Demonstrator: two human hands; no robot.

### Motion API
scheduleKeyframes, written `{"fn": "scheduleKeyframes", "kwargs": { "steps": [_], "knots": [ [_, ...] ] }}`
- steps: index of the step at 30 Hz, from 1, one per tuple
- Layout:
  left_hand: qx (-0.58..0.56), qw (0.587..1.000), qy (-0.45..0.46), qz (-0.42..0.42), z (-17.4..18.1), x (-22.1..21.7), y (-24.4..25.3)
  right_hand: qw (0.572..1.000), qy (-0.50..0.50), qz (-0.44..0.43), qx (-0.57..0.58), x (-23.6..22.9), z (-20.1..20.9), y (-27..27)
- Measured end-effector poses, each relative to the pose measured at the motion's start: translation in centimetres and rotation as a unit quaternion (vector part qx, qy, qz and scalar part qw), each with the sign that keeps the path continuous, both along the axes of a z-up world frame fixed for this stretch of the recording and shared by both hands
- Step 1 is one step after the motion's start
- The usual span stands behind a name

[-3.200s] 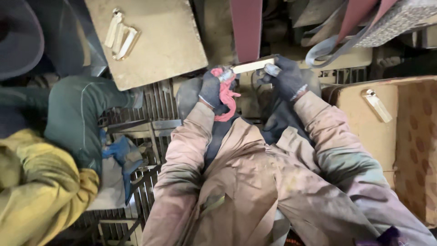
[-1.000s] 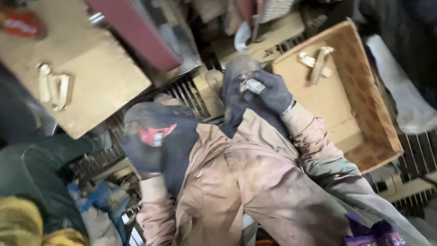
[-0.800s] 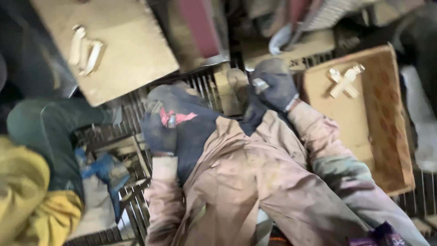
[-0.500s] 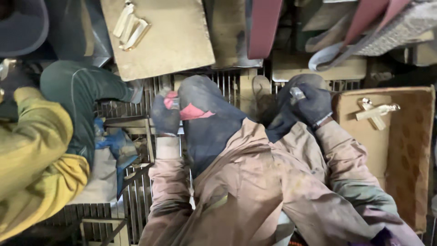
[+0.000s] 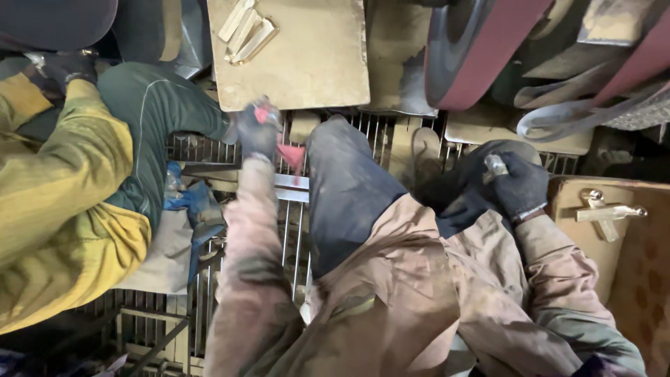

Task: The person sits on the floor and uses a belt sander to smooth the edges of small white plastic pieces. They hold each piece with gloved hands, press it against the moving belt, and then place the finished piece into a cardboard box.

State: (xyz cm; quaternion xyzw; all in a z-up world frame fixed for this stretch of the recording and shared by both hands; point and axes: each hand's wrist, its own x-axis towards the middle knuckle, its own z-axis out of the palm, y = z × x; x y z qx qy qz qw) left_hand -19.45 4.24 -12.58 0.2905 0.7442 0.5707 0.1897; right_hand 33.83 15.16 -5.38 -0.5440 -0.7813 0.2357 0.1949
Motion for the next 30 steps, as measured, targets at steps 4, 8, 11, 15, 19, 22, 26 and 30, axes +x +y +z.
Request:
{"fn": "scheduleKeyframes", "kwargs": {
  "steps": [4,8,11,15,19,22,26,30],
  "knots": [
    [-0.097,0.993,0.009,0.069,-3.6,-8.0,3.3,1.0,0.003,-0.009,-0.001,-0.4,-0.1,0.3],
    [0.043,0.994,0.095,0.02,-7.5,-13.8,7.5,0.999,-0.008,0.005,0.045,-0.9,0.3,0.6],
    [-0.089,0.975,0.201,0.035,-9.5,-15.2,9.2,0.999,-0.027,-0.02,0.004,-1.5,0.7,0.8],
    [-0.067,0.977,0.196,0.057,-9.7,-12.9,9.4,1.0,0.006,-0.003,-0.005,-1.7,0.9,1.2],
    [-0.161,0.941,0.291,0.059,-7.2,-11.1,8.9,1.0,-0.01,-0.009,-0.016,-2.3,0.6,1.5],
    [-0.163,0.926,0.336,0.057,-5.9,-9.5,8.4,0.999,-0.031,-0.027,-0.027,-2.6,0.4,1.6],
    [-0.216,0.915,0.336,0.059,-5.1,-7.6,8.7,0.998,-0.05,0.005,0.035,-2.9,-0.4,2.2],
    [-0.196,0.925,0.315,0.08,-5.4,-6.9,8.8,0.998,-0.069,-0.001,0.011,-2.5,-1.4,2.4]
  ]
}}
